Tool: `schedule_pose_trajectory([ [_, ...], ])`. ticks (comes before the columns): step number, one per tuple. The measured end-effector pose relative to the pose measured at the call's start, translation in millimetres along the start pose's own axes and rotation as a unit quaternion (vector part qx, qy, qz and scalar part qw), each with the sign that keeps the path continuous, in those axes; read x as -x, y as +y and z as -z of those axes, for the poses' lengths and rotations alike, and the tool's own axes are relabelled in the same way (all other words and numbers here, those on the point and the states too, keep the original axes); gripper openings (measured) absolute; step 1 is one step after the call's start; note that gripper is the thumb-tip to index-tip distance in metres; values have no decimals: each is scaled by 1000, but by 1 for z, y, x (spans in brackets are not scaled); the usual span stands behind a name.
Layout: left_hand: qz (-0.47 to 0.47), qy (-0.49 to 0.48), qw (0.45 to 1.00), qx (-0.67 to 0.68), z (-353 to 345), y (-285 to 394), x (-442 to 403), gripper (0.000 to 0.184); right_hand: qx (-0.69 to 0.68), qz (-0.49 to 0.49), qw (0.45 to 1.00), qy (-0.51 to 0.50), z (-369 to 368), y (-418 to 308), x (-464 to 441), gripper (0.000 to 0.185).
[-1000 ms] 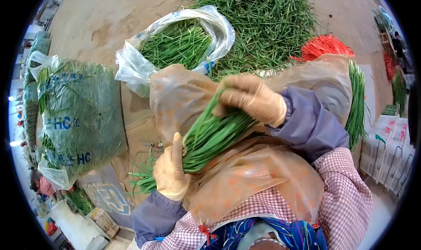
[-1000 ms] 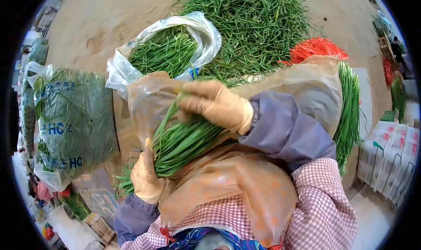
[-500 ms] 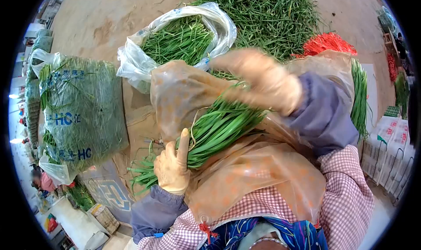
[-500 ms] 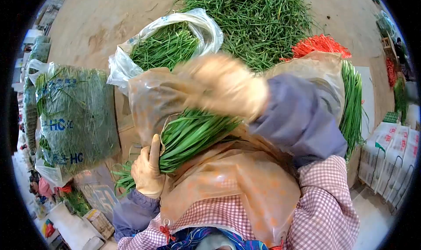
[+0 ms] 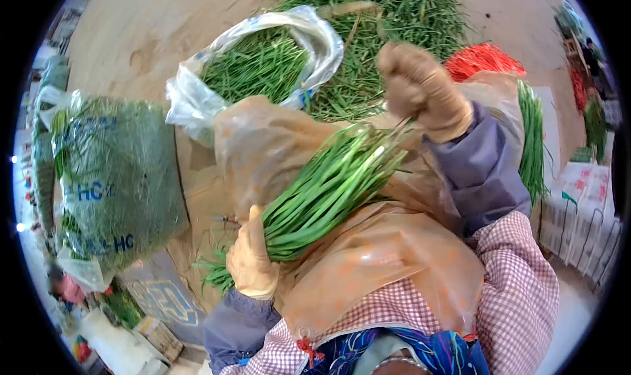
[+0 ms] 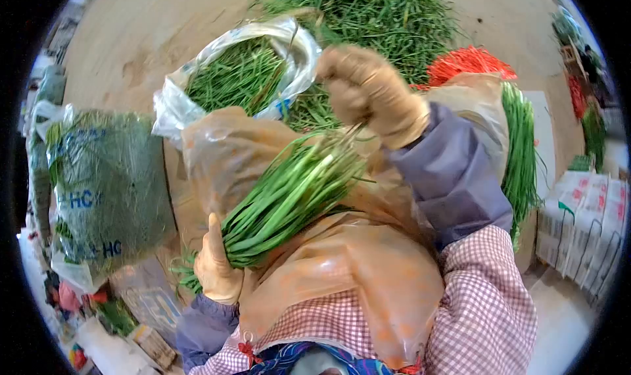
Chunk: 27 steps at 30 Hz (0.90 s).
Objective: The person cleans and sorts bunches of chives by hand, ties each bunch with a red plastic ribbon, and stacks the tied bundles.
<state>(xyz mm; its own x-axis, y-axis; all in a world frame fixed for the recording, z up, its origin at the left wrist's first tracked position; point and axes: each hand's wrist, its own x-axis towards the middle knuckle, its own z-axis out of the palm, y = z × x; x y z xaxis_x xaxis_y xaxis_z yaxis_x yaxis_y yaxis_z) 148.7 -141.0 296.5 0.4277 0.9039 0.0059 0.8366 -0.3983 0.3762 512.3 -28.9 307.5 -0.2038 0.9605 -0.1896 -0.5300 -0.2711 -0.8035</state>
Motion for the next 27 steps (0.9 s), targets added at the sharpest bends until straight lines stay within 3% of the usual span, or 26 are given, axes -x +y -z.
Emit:
schedule_pose_trajectory([
  [2, -21, 4, 999, -33, -5, -3, 0, 88, 18, 111, 993, 26, 36, -31, 10, 14],
  [5, -29, 18, 997, -64, -12, -8, 5, 84, 216, 104, 946, 218, 115, -69, 11, 23],
  [6, -32, 26, 997, -64, -13, -6, 5, 84, 302, 72, 902, 300, 132, -71, 11, 28],
  [7, -34, 35, 997, -65, -14, -5, 3, 84, 512, 148, 779, 331, 130, -48, 7, 43],
  [9, -35, 48, 996, -65, -17, -4, 3, 83, 601, 219, 735, 225, 98, -15, 8, 53],
  [11, -31, 46, 994, -91, -18, -4, 5, 82, 605, 191, 767, 97, 55, 8, 18, 57],
  [13, -39, 59, 993, -92, -19, -4, 5, 81, 570, -91, 815, -50, 4, -2, 25, 55],
  [15, -49, 74, 992, -88, -21, -4, 3, 79, 584, -8, 808, -77, 3, 31, 20, 45],
  [16, -53, 80, 992, -84, -22, -5, 3, 79, 585, 52, 808, -43, 3, 45, 18, 18],
  [19, -55, 89, 992, -65, -23, -6, 5, 79, 527, 107, 843, 29, 12, 38, 19, 15],
  [20, -60, 94, 992, -53, -25, -8, 4, 80, 443, 194, 871, 85, 29, 44, 10, 13],
  [21, -64, 99, 992, -40, -26, -9, 4, 81, 355, 217, 900, 133, 48, 35, -2, 15],
  [22, -67, 100, 992, -41, -26, -8, 3, 82, 357, 246, 879, 200, 80, 24, -12, 18],
  [25, -71, 101, 991, -50, -25, -6, 3, 84, 354, -50, 890, 284, 56, -27, 6, 26],
  [27, -78, 92, 991, -58, -25, -10, 5, 86, 362, 8, 930, 60, 50, 9, 9, 34],
])
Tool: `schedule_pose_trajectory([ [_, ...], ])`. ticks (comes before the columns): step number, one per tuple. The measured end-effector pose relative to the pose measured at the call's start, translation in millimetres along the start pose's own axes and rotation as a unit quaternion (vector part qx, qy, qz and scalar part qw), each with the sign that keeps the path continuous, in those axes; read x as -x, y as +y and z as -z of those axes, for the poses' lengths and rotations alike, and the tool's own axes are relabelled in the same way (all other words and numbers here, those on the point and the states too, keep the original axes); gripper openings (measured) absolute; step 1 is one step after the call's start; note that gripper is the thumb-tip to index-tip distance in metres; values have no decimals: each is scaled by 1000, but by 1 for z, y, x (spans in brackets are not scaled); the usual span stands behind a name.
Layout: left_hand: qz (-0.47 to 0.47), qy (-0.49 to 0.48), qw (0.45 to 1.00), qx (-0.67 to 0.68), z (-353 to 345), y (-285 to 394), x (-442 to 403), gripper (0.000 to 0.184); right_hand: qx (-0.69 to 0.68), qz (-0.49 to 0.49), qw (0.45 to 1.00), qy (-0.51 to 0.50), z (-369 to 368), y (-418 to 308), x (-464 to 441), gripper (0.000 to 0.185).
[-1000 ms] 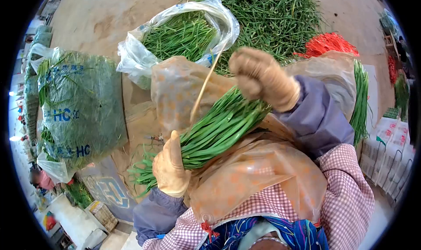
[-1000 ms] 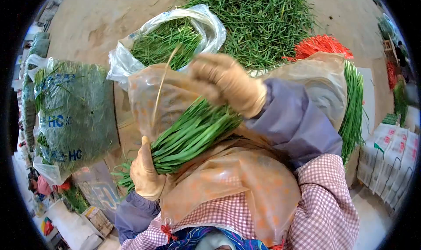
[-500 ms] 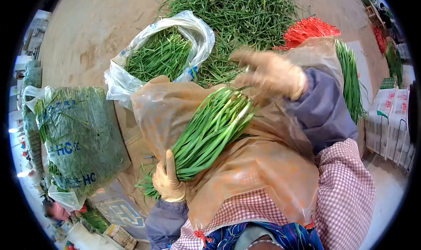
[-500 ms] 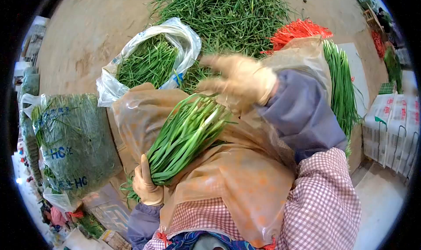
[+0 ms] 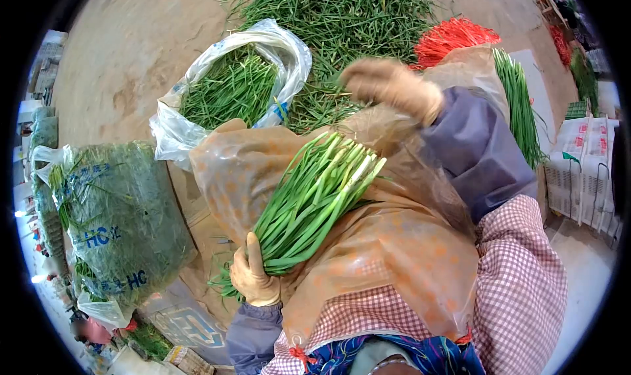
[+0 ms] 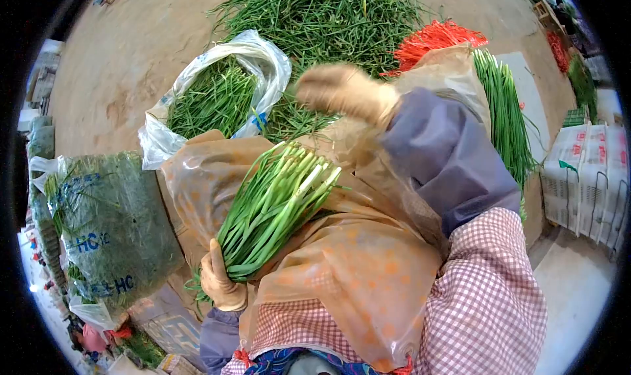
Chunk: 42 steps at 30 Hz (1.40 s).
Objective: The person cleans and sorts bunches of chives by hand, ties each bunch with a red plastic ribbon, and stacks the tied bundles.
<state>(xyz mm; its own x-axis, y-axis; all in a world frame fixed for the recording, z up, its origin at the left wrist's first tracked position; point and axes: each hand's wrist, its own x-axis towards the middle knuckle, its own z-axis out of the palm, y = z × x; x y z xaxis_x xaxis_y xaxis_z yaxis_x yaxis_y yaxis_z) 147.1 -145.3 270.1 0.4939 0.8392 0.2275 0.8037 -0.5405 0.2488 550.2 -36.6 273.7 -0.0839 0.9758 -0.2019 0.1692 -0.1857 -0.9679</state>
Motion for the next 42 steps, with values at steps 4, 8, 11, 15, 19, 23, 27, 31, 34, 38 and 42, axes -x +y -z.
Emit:
schedule_pose_trajectory([
  [4, 3, -8, 1000, 8, 3, 1, 0, 90, 136, -126, 957, -224, -51, -4, 3, 50],
  [8, 13, 12, 1000, 7, 4, 3, -1, 89, 46, -144, 964, -219, -59, -17, -8, 44],
  [11, 25, 48, 999, 1, 7, 3, -5, 84, -79, -154, 962, -213, -65, -22, -13, 38],
  [15, 38, 44, 997, -56, 15, -1, -7, 82, 31, -74, 981, -179, -77, -11, -16, 38],
  [19, 7, 61, 998, -32, 9, -10, -10, 78, 97, 174, 977, -77, -96, 18, -25, 25],
  [23, 21, 59, 996, 69, 0, -12, -13, 76, 154, 137, 975, -79, -90, 3, -18, 18],
  [27, 44, 15, 994, 95, 3, -10, -12, 80, 232, 144, 961, 44, -90, 12, -12, 19],
  [31, 29, 32, 992, 122, 2, -6, -17, 82, -23, 122, 967, 220, -47, 66, -36, 14],
  [34, 91, 24, 931, 351, -22, -26, 12, 80, -312, -71, 849, 420, 34, 83, -46, 15],
  [38, 74, -22, 949, 307, -7, -22, -1, 78, -159, -139, 965, 154, -9, 52, -33, 56],
  [42, 145, -70, 903, 399, -7, -32, 4, 78, -335, -148, 914, -178, -76, 46, -15, 48],
])
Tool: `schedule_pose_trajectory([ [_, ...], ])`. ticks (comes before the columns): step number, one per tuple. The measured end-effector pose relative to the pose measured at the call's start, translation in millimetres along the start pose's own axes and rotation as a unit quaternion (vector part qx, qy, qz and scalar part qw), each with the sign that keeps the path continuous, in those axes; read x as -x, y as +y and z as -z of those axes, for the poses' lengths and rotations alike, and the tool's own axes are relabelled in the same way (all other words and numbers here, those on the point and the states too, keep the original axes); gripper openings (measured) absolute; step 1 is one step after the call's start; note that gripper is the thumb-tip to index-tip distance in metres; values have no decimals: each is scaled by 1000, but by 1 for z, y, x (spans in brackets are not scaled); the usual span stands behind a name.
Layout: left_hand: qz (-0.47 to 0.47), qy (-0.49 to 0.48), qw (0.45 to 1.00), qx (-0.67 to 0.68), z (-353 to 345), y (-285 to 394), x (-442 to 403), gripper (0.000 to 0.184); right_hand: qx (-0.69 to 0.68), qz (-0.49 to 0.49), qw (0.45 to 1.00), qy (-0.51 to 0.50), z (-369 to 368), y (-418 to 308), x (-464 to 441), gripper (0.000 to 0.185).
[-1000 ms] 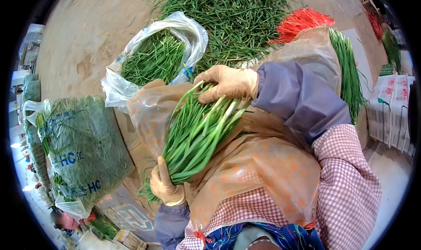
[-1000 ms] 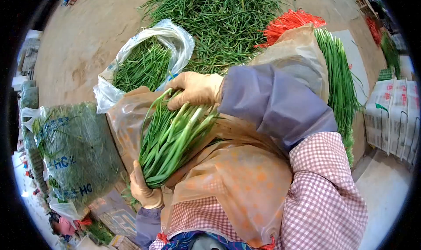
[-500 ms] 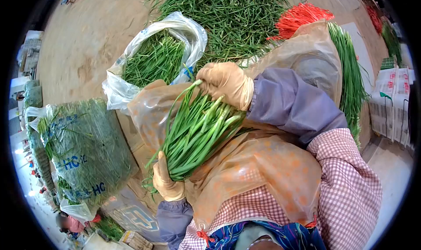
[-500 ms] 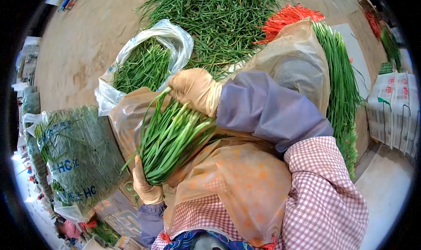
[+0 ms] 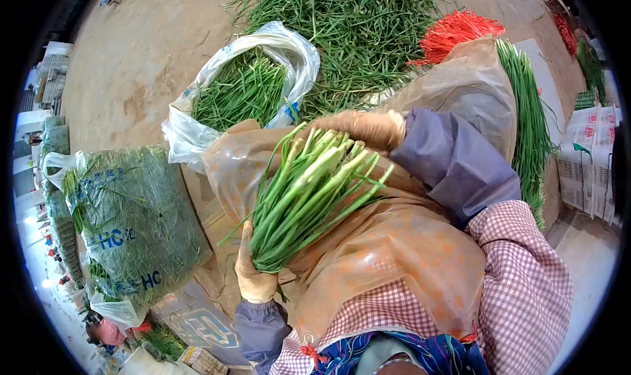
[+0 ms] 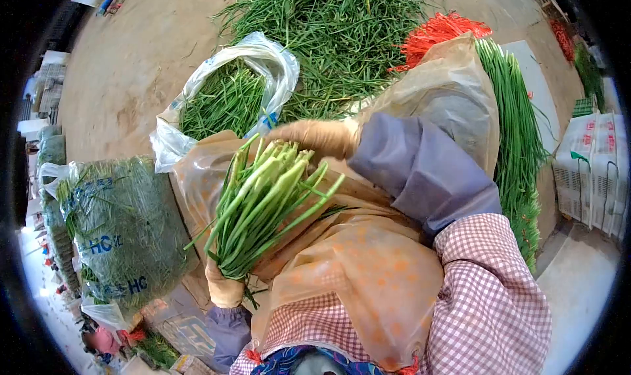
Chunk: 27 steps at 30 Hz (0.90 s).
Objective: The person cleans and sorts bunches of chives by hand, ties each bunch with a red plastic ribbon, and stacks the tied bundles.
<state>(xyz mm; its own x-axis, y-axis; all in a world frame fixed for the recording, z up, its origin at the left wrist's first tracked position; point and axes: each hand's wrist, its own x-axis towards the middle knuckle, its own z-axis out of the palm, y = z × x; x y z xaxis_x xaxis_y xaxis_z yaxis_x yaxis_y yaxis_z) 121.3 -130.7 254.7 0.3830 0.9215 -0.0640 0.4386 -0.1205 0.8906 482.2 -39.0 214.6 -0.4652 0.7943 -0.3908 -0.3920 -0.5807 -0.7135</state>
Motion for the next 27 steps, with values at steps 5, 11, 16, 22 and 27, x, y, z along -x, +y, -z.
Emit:
schedule_pose_trajectory([
  [5, 137, -4, 990, 38, 2, 27, 3, 64, -31, 127, 980, 148, -12, -28, 22, 19],
  [11, 136, 9, 991, -11, -2, 22, 2, 56, 120, 343, 889, 279, -23, -69, 79, 15],
  [16, 125, -30, 991, -31, -4, 38, -4, 56, 561, 243, 751, 249, -87, -53, 78, 35],
  [22, 145, 27, 987, -66, -11, 34, 8, 72, 515, 133, 816, 227, -76, -31, 46, 32],
  [27, 66, 71, 988, -123, -30, 38, 7, 77, 473, 81, 834, 273, -59, -18, 32, 28],
])
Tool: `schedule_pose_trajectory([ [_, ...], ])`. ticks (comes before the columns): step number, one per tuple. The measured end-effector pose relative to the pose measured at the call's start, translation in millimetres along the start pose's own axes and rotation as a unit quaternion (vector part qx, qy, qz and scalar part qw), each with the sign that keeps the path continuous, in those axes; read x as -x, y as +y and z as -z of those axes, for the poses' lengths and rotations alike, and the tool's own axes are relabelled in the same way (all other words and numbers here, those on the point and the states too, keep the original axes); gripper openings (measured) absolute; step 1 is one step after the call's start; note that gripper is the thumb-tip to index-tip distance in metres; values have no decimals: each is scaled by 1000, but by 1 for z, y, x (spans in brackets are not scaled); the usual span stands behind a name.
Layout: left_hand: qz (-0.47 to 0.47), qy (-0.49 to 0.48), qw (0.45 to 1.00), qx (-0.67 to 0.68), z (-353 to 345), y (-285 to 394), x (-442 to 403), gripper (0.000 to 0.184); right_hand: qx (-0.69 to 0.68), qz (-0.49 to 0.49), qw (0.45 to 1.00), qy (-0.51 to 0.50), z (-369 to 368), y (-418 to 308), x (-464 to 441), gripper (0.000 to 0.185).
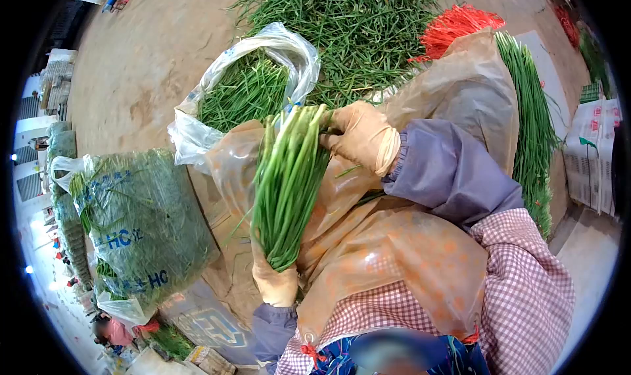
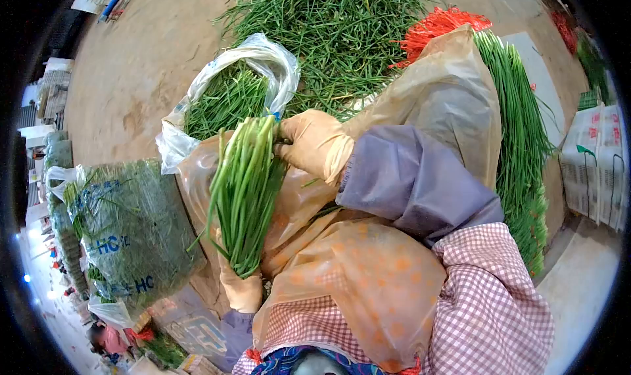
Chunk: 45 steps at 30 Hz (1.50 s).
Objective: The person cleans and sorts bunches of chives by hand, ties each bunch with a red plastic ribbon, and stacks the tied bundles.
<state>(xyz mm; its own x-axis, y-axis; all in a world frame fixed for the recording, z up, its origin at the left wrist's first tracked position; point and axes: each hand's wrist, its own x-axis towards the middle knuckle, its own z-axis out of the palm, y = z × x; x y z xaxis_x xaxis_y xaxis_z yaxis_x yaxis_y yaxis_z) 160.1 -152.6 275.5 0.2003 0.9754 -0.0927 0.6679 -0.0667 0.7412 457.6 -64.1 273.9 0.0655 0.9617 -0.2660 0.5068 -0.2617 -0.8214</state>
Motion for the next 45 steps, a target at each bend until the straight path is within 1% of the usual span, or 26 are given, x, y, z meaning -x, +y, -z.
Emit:
schedule_pose_trajectory([
  [3, -58, 28, 998, -20, -5, -4, 5, 80, 25, 132, 981, 142, 1, 35, -14, 22],
  [5, -96, 44, 991, -80, -3, -1, 5, 81, -30, 7, 978, 206, 19, 62, -33, 22],
  [7, -86, 26, 987, -135, 4, 9, 9, 84, 2, -40, 961, 275, 65, 89, -52, 28],
  [9, -62, -5, 982, -177, 11, 15, 10, 84, 164, 9, 935, 314, 100, 124, -69, 38],
  [11, -117, 26, 974, -192, 7, 10, 4, 85, 137, 124, 935, 302, 91, 92, -61, 43],
  [12, -114, 22, 973, -202, 7, 12, 2, 85, 123, 180, 930, 295, 83, 66, -52, 45],
  [13, -110, 17, 971, -212, 8, 13, 2, 86, -16, 147, 974, 174, 72, 29, -37, 46],
  [14, -86, -19, 971, -222, 13, 11, 3, 87, -60, 197, 975, 81, 55, 8, -28, 45],
  [16, -94, -35, 964, -246, 17, 17, 0, 89, 6, 399, 913, -81, 32, -29, -13, 44],
  [18, -107, -43, 955, -274, 18, 17, -1, 92, 186, 430, 877, -110, -9, -52, 2, 40],
  [19, -118, -34, 955, -269, 18, 16, -2, 93, 182, 460, 859, -131, -30, -51, -1, 30],
  [21, -139, -15, 955, -260, 18, 14, -3, 94, 191, 432, 872, -131, -53, -52, 0, 22],
  [23, -123, 4, 967, -223, 16, 9, 2, 95, 15, 420, 899, -124, -50, -49, -7, 16],
  [24, -116, 14, 972, -203, 15, 6, 4, 95, -128, 307, 928, -168, -40, -48, -2, 15],
  [27, -101, 12, 982, -159, 13, 4, 3, 94, -437, 8, 865, -248, 15, -52, -2, 14],
  [31, -37, -80, 996, -25, 26, 3, -7, 82, -408, 83, 909, -1, 88, -5, -25, 18],
  [33, 1, -122, 988, 99, 30, -2, -9, 82, -484, 166, 859, -13, 124, 43, -48, 21],
  [34, 60, -124, 987, 79, 35, 38, -14, 66, -431, 112, 892, 74, 121, 54, -53, 32],
  [35, 104, -177, 972, 115, 38, 28, -14, 60, -414, 64, 906, 61, 106, 64, -61, 40],
  [36, 147, -229, 951, 149, 44, 10, -11, 55, -462, 9, 887, -11, 85, 59, -54, 55],
  [38, 198, -311, 910, 190, 48, 14, -14, 42, -397, -55, 901, -164, 44, 43, -30, 85],
  [39, 203, -343, 896, 196, 50, 27, -17, 35, -451, 15, 871, -195, 0, 71, -42, 73],
  [41, 359, -336, 800, 343, 47, 32, -14, 35, -590, -42, 764, -257, -19, 61, -36, 37],
  [43, 415, -303, 766, 387, 46, 38, -10, 45, -527, -38, 835, -155, -2, 37, -33, 28],
  [44, 428, -298, 747, 413, 48, 34, -8, 46, -515, -100, 832, -180, 23, 34, -36, 20],
  [45, 439, -293, 727, 440, 47, 29, -6, 46, -545, -51, 829, -115, 38, 26, -34, 17],
])
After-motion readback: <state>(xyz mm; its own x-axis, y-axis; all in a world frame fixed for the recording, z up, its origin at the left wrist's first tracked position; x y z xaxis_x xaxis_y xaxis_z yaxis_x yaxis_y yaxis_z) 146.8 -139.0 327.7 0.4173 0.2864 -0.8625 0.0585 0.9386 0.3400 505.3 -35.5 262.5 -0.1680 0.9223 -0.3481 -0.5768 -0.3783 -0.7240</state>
